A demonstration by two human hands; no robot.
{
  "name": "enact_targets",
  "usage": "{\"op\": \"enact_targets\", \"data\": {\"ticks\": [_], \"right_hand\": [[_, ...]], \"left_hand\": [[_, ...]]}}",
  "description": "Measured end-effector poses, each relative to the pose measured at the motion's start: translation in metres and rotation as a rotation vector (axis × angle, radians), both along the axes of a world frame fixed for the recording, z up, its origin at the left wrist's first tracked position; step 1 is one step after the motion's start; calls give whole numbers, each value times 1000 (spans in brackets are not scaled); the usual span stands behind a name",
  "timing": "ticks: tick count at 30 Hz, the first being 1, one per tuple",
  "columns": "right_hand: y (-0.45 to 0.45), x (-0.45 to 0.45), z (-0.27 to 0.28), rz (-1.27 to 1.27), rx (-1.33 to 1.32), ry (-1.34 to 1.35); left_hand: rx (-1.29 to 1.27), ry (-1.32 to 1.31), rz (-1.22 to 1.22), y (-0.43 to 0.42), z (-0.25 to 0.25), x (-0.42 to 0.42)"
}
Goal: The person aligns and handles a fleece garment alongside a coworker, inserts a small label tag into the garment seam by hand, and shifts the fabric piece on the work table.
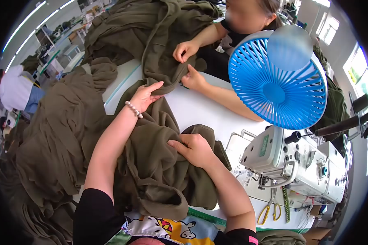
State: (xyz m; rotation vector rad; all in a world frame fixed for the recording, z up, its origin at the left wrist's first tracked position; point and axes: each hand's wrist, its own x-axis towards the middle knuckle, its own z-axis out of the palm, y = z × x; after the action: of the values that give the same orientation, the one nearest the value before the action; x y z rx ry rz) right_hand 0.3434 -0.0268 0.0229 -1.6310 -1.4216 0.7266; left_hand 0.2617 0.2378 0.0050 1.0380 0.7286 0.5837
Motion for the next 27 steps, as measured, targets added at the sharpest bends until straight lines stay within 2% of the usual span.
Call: {"op": "enact_targets", "data": {"ticks": [3, 14, 27], "right_hand": [[0, 1, -1, -9, 18, 17], [-2, 1, 10, -6, -38, -47], [-1, 1, 7, -2, -19, -38]], "left_hand": [[5, -9, -95, -1, 2, -4], [84, -136, 146, -11, 15, -6], [205, -131, 95, -3, 7, -5]]}}
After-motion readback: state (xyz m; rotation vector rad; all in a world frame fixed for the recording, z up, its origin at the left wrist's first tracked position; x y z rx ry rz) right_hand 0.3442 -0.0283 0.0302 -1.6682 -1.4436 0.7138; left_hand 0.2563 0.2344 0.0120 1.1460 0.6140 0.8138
